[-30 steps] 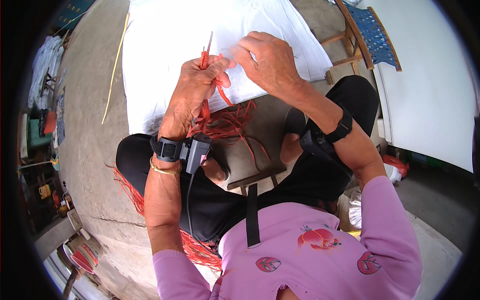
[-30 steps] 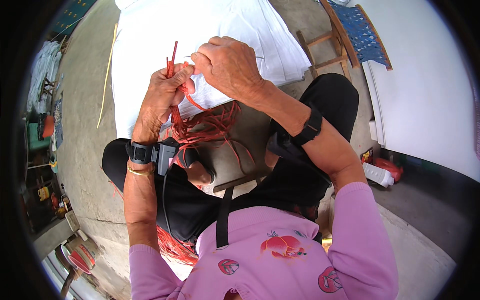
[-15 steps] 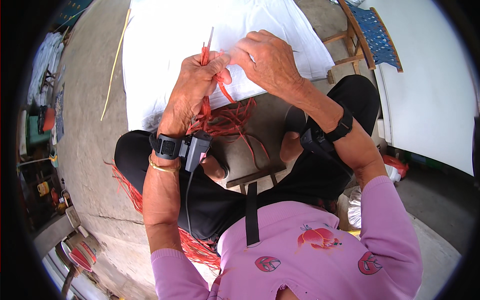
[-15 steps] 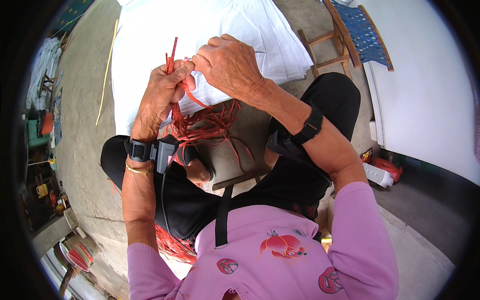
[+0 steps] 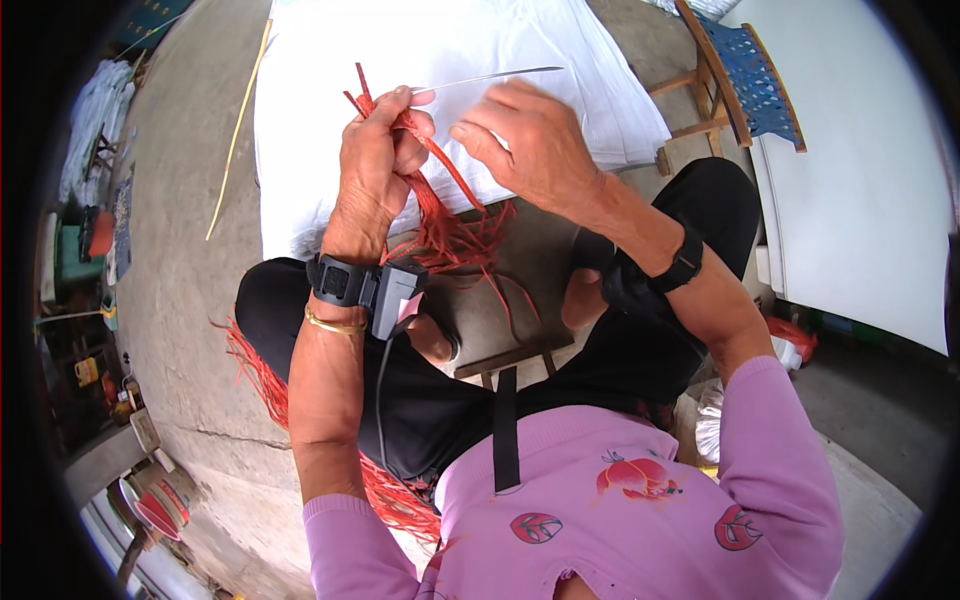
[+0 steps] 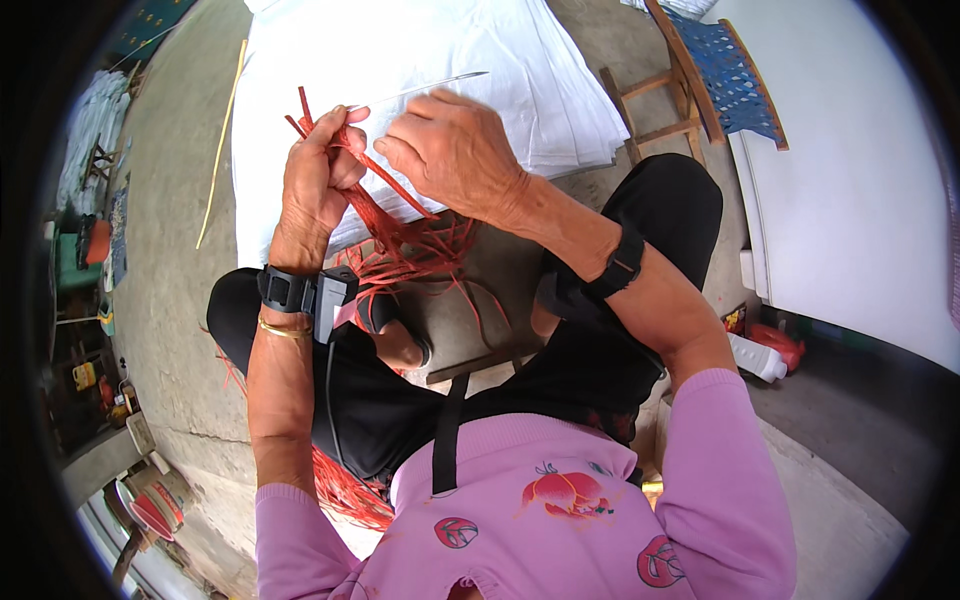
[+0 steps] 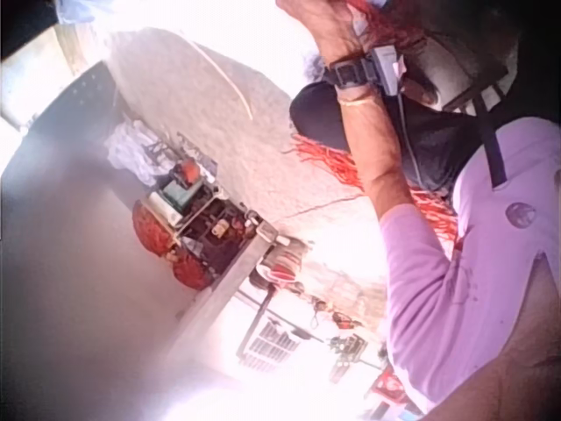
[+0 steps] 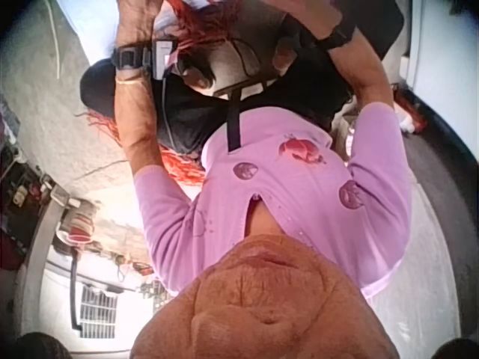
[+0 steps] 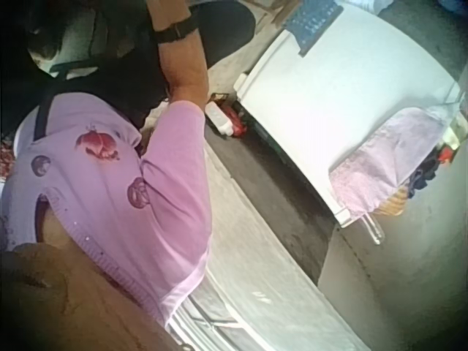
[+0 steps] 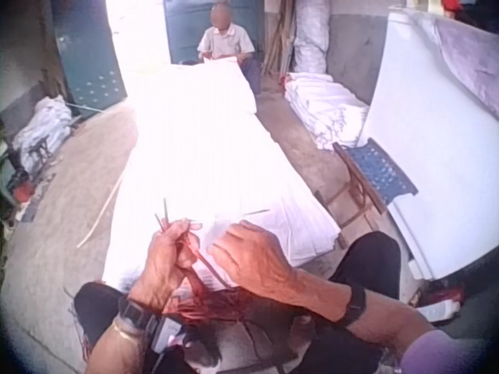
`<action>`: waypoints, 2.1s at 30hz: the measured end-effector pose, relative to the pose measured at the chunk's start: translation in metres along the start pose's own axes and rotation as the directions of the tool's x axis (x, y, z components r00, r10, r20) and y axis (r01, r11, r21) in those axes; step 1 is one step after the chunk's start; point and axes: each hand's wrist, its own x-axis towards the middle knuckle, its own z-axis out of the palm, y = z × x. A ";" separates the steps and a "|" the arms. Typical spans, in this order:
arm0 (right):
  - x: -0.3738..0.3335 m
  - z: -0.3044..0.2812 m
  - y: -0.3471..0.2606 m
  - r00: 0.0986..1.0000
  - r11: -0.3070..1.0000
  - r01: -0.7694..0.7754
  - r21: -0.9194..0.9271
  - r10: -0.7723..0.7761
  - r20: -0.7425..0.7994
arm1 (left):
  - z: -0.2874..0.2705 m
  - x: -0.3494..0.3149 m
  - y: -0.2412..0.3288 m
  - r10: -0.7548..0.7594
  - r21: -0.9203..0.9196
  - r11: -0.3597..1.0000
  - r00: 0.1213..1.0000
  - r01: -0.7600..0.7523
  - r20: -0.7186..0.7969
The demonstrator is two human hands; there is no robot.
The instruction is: The recorder uses a small hook tool to tie bundles of red plastic strips and secure them to a large white storage bag.
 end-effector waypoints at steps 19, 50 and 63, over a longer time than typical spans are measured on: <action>-0.004 0.007 0.002 0.810 0.697 -0.568 0.438 0.567 0.150 | 0.003 0.002 -0.017 -0.159 -0.191 0.963 0.975 0.188 0.156; -0.034 -0.041 0.026 0.328 0.016 -0.877 0.480 0.750 0.574 | 0.023 0.005 -0.047 0.027 0.543 0.832 0.987 -0.108 0.156; -0.069 -0.064 0.067 0.750 0.793 -0.095 -0.601 0.454 0.481 | 0.024 0.003 -0.049 0.115 0.694 0.653 0.945 -0.305 0.307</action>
